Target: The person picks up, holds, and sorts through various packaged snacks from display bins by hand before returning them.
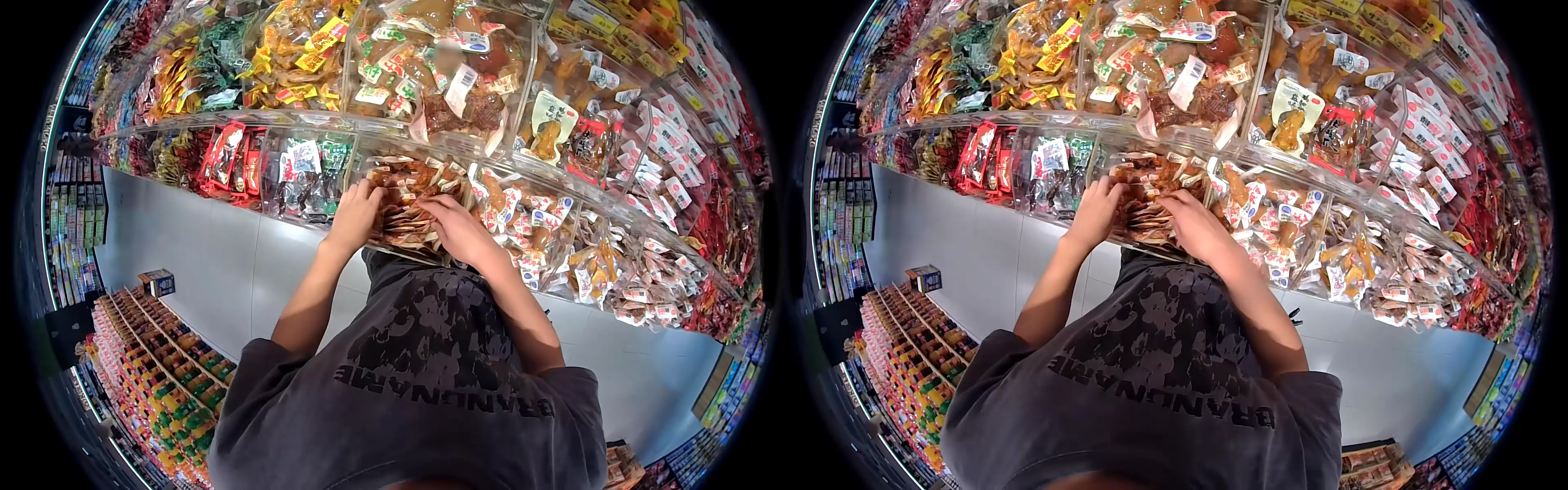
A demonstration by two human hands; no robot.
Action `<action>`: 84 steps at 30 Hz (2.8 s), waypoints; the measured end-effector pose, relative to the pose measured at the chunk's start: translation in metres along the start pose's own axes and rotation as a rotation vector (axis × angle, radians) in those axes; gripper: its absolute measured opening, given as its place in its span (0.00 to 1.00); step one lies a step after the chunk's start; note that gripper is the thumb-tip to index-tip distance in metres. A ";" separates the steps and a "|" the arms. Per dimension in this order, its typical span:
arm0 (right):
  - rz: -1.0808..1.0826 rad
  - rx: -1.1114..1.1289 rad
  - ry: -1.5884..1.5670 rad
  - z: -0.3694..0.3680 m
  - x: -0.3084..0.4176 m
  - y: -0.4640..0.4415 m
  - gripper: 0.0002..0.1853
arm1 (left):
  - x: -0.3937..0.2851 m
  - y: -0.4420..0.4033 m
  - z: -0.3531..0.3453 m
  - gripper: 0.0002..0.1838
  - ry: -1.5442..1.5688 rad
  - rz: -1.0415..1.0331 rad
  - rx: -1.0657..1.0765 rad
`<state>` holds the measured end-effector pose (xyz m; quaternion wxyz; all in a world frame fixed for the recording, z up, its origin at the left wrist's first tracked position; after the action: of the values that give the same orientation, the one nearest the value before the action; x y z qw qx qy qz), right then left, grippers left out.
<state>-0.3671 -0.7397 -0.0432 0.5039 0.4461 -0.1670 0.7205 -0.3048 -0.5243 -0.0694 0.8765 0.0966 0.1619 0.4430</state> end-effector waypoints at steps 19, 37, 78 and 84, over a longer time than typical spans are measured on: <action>-0.255 0.150 0.523 -0.042 0.018 -0.165 0.50 | 0.010 0.044 -0.019 0.14 0.107 -0.112 -0.097; -0.153 0.043 0.381 -0.055 0.021 -0.123 0.37 | 0.045 0.056 -0.022 0.18 0.245 -0.452 -0.349; -0.205 -0.349 -0.353 -0.037 0.016 -0.033 0.32 | 0.029 0.043 -0.013 0.31 0.230 -0.189 -0.183; -0.172 -0.477 -0.827 -0.032 -0.001 -0.026 0.28 | 0.032 0.030 -0.008 0.27 0.142 -0.209 -0.050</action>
<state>-0.3593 -0.7066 -0.0672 0.5411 0.5794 -0.4765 0.3802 -0.3126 -0.4806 -0.0738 0.9062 0.0260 0.2217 0.3590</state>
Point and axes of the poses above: each hand's wrist, its own y-axis away from the middle knuckle, its own z-axis out of the back of the hand, x = y × z, the point moved 4 cm from there along -y, towards the middle knuckle, and after that the axes turned 9 degrees about x, right-handed, at the moved point
